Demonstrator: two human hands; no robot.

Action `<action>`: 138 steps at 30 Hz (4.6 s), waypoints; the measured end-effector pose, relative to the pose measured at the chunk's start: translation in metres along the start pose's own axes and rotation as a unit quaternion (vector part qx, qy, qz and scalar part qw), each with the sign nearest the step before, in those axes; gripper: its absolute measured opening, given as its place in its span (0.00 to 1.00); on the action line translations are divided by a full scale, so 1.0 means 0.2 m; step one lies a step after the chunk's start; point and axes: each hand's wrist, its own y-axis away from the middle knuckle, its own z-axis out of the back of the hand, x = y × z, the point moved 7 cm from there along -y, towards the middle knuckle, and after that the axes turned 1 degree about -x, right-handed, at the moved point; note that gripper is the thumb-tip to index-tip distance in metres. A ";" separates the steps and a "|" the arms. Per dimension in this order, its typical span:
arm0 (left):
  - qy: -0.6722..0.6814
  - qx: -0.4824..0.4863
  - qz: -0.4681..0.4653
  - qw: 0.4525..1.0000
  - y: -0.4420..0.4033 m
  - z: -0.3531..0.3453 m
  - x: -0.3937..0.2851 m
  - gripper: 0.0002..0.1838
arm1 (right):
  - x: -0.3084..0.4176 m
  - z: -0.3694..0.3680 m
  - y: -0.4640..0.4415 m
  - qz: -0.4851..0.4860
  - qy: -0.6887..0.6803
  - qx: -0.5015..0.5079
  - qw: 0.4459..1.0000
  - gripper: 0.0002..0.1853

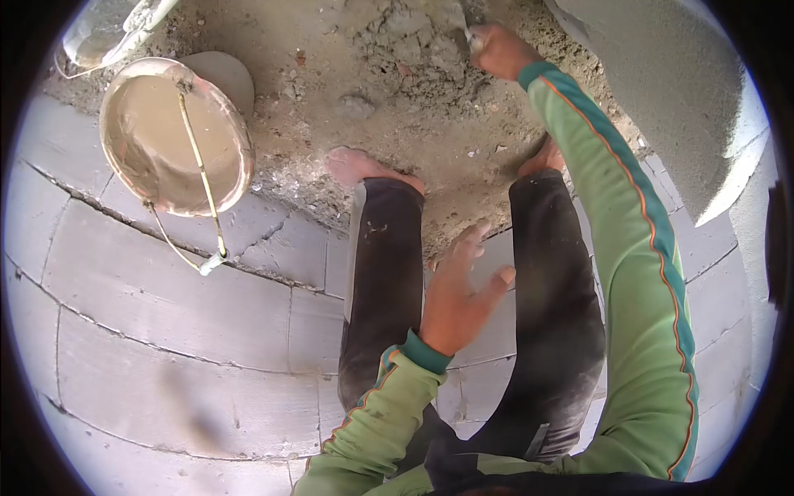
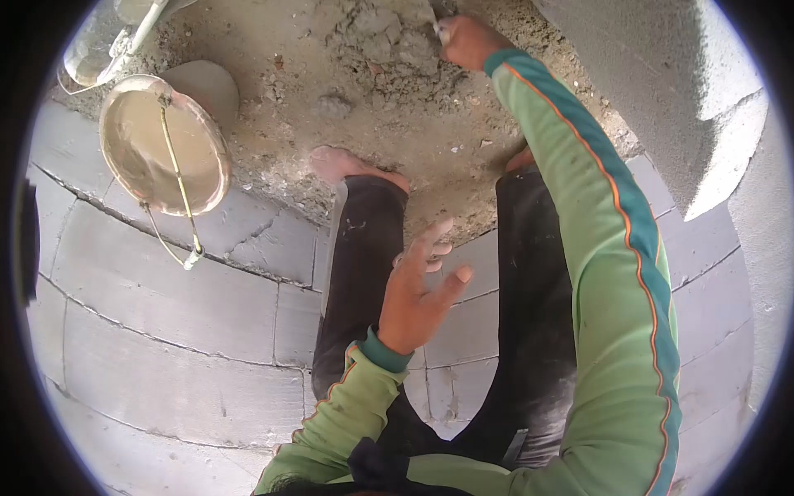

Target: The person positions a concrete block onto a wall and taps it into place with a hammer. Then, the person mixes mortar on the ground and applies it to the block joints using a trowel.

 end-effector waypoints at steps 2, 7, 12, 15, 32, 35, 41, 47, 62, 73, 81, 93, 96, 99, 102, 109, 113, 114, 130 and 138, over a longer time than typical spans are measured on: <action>0.022 -0.001 0.009 1.000 0.02 0.02 -0.03 0.36 | -0.07 -0.08 0.10 0.026 0.118 -0.022 0.992 0.33; 0.063 -0.020 0.010 0.998 0.01 0.05 -0.02 0.36 | 0.12 0.12 0.15 -0.005 0.040 -0.151 0.988 0.29; 0.076 -0.011 0.028 0.997 0.04 0.04 0.00 0.35 | 0.36 0.34 -0.63 -0.040 0.030 -0.084 0.995 0.18; 0.087 -0.021 0.024 0.996 0.06 0.06 0.01 0.36 | 0.41 0.36 -0.43 -0.074 0.120 -0.100 0.985 0.17; 0.107 -0.015 -0.001 0.994 0.04 0.10 0.02 0.33 | 0.03 0.17 0.05 -0.093 0.026 -0.243 0.965 0.25; 0.165 -0.016 0.010 0.986 0.03 0.11 0.01 0.33 | -0.08 0.11 0.33 -0.088 0.126 -0.174 0.973 0.26; 0.273 -0.077 -0.064 0.957 0.04 0.32 -0.13 0.34 | -0.22 0.13 0.23 -0.090 -0.035 -0.334 0.938 0.24; 0.064 -0.358 -0.340 0.867 -0.03 0.99 -0.61 0.34 | -0.18 -0.26 0.66 -0.148 -0.046 -0.163 0.974 0.20; -0.439 -0.533 -0.126 0.712 -0.95 2.55 -1.18 0.43 | 0.02 -0.56 0.61 -0.126 -0.036 -0.139 0.982 0.20; 0.018 -0.341 -0.341 0.876 -0.16 0.87 -0.74 0.31 | -0.42 -1.10 0.71 -0.181 -0.307 -0.190 0.915 0.10; 0.161 -0.200 -0.040 0.966 0.07 0.22 0.09 0.36 | -0.66 -0.44 0.79 -0.266 -0.474 -0.392 0.742 0.11; 0.265 -0.226 -0.054 0.936 -0.10 0.37 0.06 0.38 | -0.36 -0.72 0.77 -0.200 -0.238 -0.322 0.894 0.18; 0.299 -0.216 -0.088 0.926 -0.10 0.43 0.00 0.40 | -0.44 -0.70 0.68 -0.222 -0.511 -0.304 0.773 0.16; 0.282 -0.242 -0.156 0.915 -0.08 0.54 -0.08 0.34 | -0.29 -0.74 0.58 -0.212 -0.538 -0.203 0.790 0.10; 0.239 -0.298 -0.245 0.891 -0.04 0.76 -0.29 0.36 | -0.54 -0.81 0.71 -0.180 -0.266 -0.246 0.914 0.11; -0.035 -0.472 -0.424 0.772 -0.37 1.58 -1.01 0.41 | -0.11 -0.45 1.12 -0.177 -0.264 -0.192 0.928 0.15; -0.269 -0.572 -0.356 0.688 -0.64 2.02 -1.24 0.37 | 0.11 -0.37 1.16 -0.095 -0.329 -0.193 0.920 0.11; -0.324 -0.632 -0.319 0.627 -0.68 2.09 -1.26 0.36 | 0.19 -0.36 1.19 -0.105 -0.429 -0.171 0.881 0.11; -0.002 -0.264 -0.284 0.922 -0.88 2.41 -0.99 0.29 | 0.20 -0.25 1.17 -0.092 -0.397 -0.142 0.902 0.13; -0.107 -0.269 -0.339 0.895 -0.74 2.14 -1.07 0.29 | 0.14 -0.20 1.10 -0.083 -0.369 -0.169 0.910 0.12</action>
